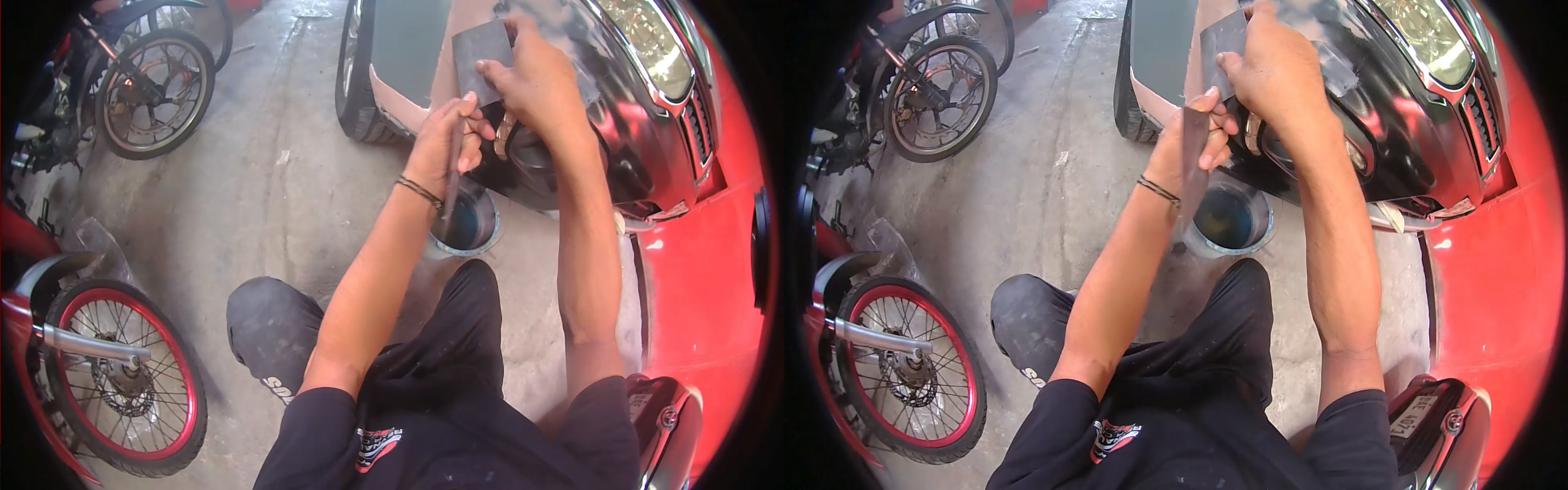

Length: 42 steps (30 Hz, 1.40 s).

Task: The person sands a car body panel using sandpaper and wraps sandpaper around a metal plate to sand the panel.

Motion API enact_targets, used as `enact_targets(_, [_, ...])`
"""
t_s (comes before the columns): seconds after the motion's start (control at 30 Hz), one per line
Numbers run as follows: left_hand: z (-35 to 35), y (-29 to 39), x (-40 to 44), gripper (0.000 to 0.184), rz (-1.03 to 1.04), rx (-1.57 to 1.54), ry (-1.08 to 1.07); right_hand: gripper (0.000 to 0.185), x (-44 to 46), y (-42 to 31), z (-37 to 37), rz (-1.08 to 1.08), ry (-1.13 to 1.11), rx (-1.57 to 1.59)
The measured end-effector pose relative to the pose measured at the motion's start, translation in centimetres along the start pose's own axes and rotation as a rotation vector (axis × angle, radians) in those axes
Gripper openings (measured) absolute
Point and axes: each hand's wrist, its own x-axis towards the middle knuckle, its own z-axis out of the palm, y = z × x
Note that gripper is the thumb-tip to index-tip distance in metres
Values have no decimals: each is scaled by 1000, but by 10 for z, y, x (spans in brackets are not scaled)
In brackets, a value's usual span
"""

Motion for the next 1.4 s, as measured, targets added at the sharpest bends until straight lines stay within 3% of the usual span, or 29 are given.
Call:
enact_targets(0.03, [-4, 4, -5, 27, -3, 6, -18, 52, -3, -1, -4, 132, -65, 93])
enact_targets(0.17, [-27, 12, -10, 31, -3, 105, -12, 40, -6, 18, 1, 66, -107, 52])
enact_targets(0.23, [-41, 12, -6, 31, -34, 102, -31, 36, -10, 2, -11, 190, -347, 197])
enact_targets(0.27, [-47, 10, -3, 31, -53, 96, -49, 36, -10, 6, -5, 199, -341, 196])
enact_targets(0.33, [-34, 9, -4, 33, -44, 88, -24, 37, -8, 3, 6, -41, -102, 15])
enact_targets(0.4, [-20, 10, -2, 22, -88, 2, 133, 31, -3, 4, 7, -5, -74, -109])
enact_targets(0.5, [-9, 11, 0, 18, -51, -240, 68, 36, 6, 4, 8, -97, 8, -34])
enact_targets(0.57, [-16, 11, 10, 16, -80, -288, 64, 26, 7, -9, 8, -48, 117, -101])
enact_targets(0.67, [-29, 3, 27, 17, -121, -327, 67, 27, 20, -4, 13, -3, -47, -136])
enact_targets(0.8, [-38, -2, 44, 24, -139, -287, 190, 28, 27, -9, 10, 58, -69, -209])
enact_targets(0.87, [-41, 1, 50, 27, -99, -277, 225, 26, 33, -22, -4, 204, -294, -91])
enact_targets(1.1, [-33, 5, 52, 21, -79, -241, 348, 25, 34, -12, 6, 21, -203, -242])
enact_targets(1.17, [-31, 8, 54, 20, -75, -235, 376, 25, 32, -8, 13, -58, -66, -289])
enact_targets(1.4, [-27, 6, 53, 17, -25, -212, 400, 27, 26, -6, 11, -20, -72, -223])
